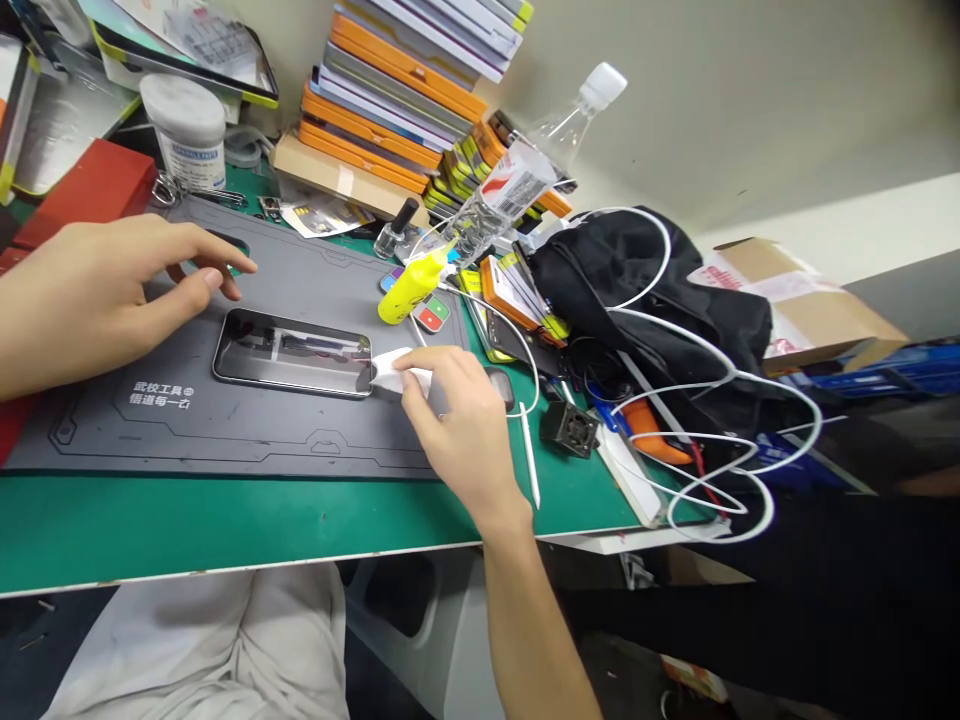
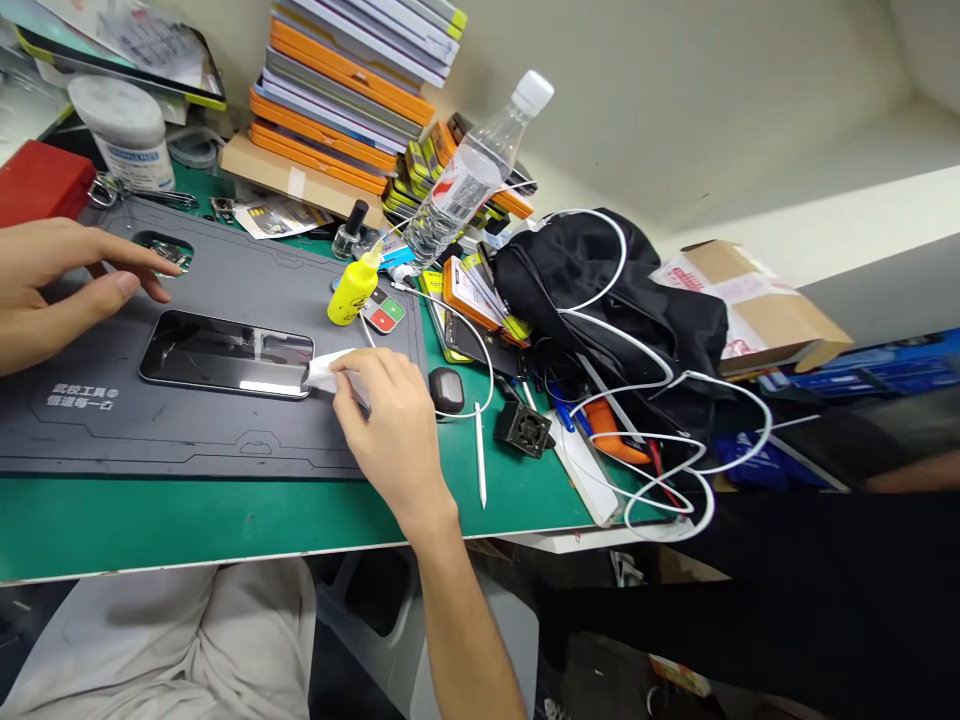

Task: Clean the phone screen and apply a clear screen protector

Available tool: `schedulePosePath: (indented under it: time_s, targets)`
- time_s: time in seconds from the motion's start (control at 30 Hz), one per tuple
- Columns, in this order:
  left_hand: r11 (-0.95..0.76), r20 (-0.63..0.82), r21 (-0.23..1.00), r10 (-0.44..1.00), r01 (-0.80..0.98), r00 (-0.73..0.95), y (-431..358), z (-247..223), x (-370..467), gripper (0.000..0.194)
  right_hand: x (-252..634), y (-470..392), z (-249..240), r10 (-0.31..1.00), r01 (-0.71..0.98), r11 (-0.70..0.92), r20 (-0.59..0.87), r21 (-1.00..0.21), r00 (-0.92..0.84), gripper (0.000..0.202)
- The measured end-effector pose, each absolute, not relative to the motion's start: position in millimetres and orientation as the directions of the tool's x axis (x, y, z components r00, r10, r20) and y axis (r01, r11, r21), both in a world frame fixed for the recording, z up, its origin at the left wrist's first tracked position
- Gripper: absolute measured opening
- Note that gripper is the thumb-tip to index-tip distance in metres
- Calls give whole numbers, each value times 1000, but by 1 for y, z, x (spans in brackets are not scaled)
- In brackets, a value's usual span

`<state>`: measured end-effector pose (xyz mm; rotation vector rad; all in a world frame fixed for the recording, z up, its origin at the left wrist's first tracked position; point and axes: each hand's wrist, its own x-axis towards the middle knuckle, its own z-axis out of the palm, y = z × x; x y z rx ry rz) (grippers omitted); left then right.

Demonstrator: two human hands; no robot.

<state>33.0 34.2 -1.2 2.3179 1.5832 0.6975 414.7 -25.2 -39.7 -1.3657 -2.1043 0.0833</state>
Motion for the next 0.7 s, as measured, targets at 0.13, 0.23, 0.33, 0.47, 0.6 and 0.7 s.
schedulePosePath:
  time_s: [0.13, 0.23, 0.33, 0.47, 0.6, 0.7]
  targets:
    - [-401, 259, 470, 914, 786, 312, 34, 1, 35, 70, 404, -27, -41, 822, 760, 532, 443, -373, -358, 40]
    - [-409, 257, 474, 911, 780, 322, 35, 1, 36, 68, 402, -26, -43, 829, 768, 530, 411, -359, -380, 43]
    - [-403, 243, 486, 915, 776, 322, 34, 1, 37, 71, 401, -26, -43, 833, 769, 530, 388, -357, -394, 45]
    - [-397, 219, 511, 918, 762, 331, 33, 1, 37, 69, 399, -24, -40, 822, 756, 552, 378, -350, -426, 47]
    - [-423, 254, 487, 906, 764, 339, 35, -3, 36, 74, 393, -18, -40, 800, 731, 587, 382, -346, -462, 46]
    - [-425, 259, 478, 904, 768, 339, 35, -5, 35, 76, 389, -15, -42, 776, 713, 617, 411, -333, -479, 46]
